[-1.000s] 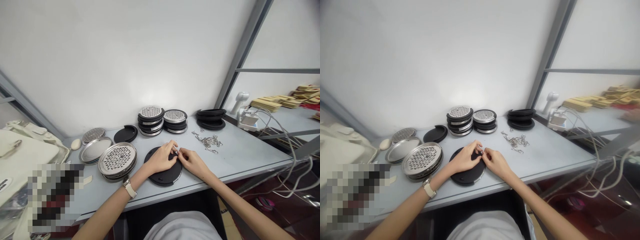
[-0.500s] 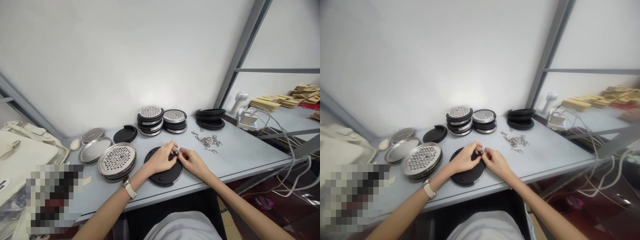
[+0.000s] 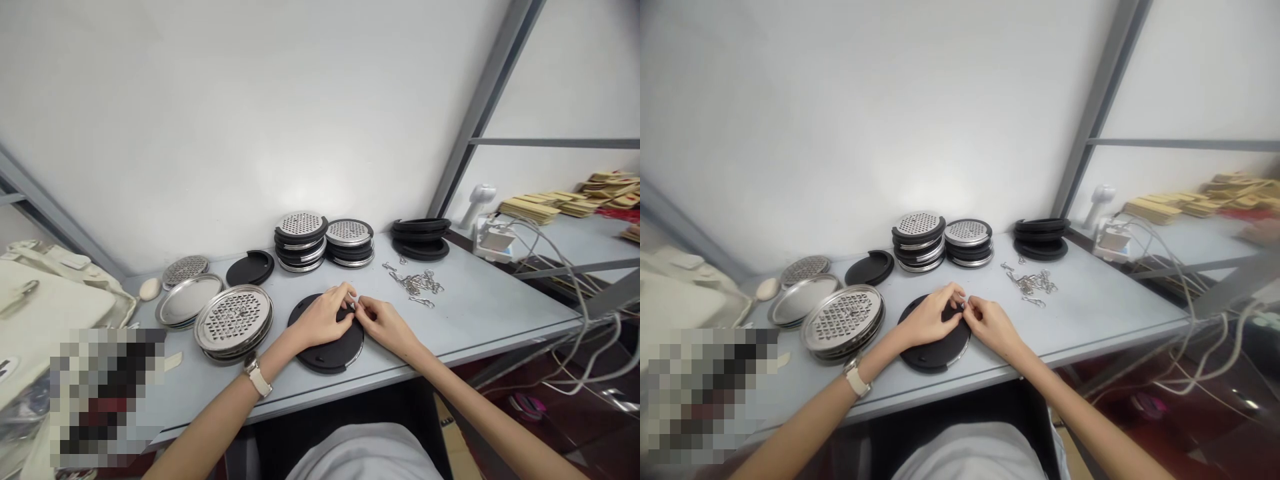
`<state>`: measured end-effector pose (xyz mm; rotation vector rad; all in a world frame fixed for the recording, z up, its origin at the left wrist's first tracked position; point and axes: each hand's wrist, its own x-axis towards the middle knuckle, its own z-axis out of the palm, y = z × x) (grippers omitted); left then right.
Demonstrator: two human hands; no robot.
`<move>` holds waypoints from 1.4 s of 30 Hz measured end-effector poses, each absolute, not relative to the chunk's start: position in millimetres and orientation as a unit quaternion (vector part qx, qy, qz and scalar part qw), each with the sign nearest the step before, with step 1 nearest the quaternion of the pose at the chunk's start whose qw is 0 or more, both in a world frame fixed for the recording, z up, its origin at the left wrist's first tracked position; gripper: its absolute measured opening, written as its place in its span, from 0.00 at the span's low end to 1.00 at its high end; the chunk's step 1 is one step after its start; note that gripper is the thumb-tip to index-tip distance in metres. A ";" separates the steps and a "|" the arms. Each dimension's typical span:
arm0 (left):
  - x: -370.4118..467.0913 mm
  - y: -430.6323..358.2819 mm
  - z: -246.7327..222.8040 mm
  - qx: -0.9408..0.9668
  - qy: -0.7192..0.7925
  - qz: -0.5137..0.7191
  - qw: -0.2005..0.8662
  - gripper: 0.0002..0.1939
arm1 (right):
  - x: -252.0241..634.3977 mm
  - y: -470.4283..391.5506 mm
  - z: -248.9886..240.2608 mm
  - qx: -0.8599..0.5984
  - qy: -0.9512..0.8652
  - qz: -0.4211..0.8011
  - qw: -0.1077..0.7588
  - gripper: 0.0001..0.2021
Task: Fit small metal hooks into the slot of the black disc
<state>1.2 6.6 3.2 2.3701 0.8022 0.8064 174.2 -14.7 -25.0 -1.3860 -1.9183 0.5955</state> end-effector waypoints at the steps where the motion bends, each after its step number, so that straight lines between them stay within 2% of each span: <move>1: 1.2 6.6 3.2 0.872 0.297 0.296 0.253 0.17 | 174.2 -14.6 -25.0 -0.534 -0.738 0.229 0.343 0.15; 19: 1.9 7.0 3.7 0.877 0.283 0.300 0.248 0.15 | 174.3 -14.9 -24.2 -0.533 -0.737 0.236 0.341 0.14; 37: 1.9 9.1 2.7 0.879 0.278 0.297 0.247 0.15 | 178.2 -9.9 -27.2 -0.512 -0.714 0.315 0.359 0.15; 42: 0.8 10.8 0.3 0.881 0.286 0.305 0.222 0.15 | 180.1 -8.7 -27.2 -0.506 -0.701 0.319 0.387 0.17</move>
